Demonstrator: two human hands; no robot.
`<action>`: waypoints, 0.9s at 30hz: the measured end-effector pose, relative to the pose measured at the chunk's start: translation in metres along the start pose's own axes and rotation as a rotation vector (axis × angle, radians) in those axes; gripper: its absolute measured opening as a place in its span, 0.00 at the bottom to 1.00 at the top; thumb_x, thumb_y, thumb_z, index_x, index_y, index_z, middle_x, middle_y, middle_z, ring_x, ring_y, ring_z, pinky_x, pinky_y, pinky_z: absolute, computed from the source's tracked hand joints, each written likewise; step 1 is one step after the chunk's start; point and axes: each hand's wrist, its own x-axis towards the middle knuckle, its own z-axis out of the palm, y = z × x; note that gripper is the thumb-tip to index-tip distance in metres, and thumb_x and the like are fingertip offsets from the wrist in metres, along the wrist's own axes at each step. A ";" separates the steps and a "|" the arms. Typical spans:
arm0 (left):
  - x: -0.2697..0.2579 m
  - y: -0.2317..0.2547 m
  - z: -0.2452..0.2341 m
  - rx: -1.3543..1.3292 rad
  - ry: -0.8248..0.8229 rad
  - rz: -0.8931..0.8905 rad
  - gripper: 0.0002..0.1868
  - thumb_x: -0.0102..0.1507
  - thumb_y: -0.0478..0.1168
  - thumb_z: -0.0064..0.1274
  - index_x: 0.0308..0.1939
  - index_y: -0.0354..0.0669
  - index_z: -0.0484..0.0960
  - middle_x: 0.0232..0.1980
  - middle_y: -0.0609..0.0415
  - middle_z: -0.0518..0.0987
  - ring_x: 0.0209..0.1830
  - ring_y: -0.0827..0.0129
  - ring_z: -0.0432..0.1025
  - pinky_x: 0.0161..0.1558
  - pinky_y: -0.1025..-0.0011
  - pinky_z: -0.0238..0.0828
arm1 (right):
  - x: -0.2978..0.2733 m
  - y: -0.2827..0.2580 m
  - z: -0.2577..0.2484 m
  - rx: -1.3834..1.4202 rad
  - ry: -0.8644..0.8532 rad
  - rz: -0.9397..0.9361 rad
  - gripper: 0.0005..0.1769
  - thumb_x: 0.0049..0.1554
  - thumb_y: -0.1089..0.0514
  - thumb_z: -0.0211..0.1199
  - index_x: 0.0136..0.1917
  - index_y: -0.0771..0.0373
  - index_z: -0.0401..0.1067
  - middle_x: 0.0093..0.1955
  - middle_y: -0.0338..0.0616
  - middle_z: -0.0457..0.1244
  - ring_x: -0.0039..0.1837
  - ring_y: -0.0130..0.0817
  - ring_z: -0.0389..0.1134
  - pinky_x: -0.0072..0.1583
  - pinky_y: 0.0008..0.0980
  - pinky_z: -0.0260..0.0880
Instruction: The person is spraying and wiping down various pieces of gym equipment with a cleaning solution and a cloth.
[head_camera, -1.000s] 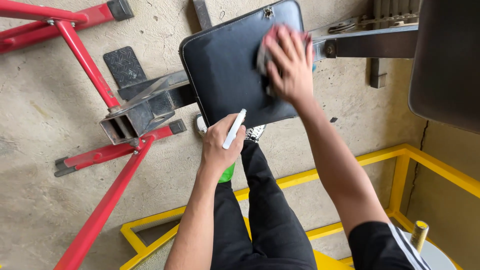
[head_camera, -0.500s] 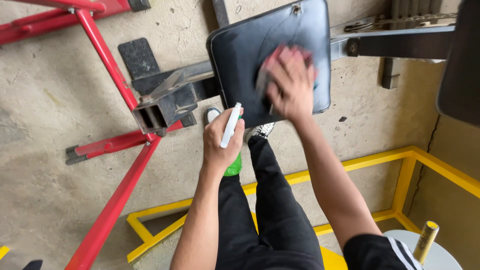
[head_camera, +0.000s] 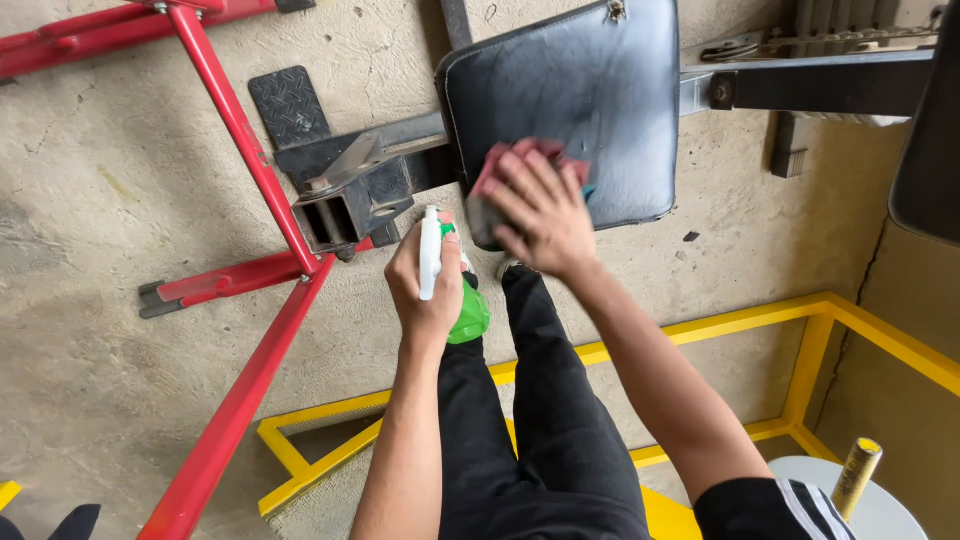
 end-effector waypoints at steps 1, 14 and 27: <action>-0.001 -0.002 0.002 -0.003 -0.005 0.001 0.09 0.68 0.35 0.51 0.49 0.36 0.82 0.34 0.51 0.82 0.28 0.69 0.79 0.32 0.70 0.76 | 0.013 0.011 -0.003 -0.004 0.000 0.004 0.34 0.61 0.41 0.62 0.79 0.44 0.62 0.85 0.43 0.47 0.84 0.50 0.45 0.79 0.64 0.38; -0.011 0.012 0.031 0.068 0.138 0.089 0.13 0.66 0.34 0.48 0.52 0.32 0.82 0.38 0.47 0.82 0.26 0.66 0.77 0.32 0.68 0.74 | -0.024 -0.034 0.016 0.042 0.192 0.276 0.30 0.63 0.49 0.61 0.78 0.44 0.63 0.85 0.43 0.49 0.85 0.47 0.47 0.82 0.59 0.39; -0.018 -0.004 0.069 0.486 0.009 0.347 0.13 0.66 0.33 0.48 0.51 0.28 0.81 0.49 0.35 0.82 0.47 0.42 0.79 0.51 0.56 0.78 | -0.012 0.022 0.022 0.806 1.216 1.419 0.35 0.68 0.52 0.52 0.83 0.49 0.42 0.73 0.56 0.57 0.65 0.49 0.60 0.61 0.49 0.59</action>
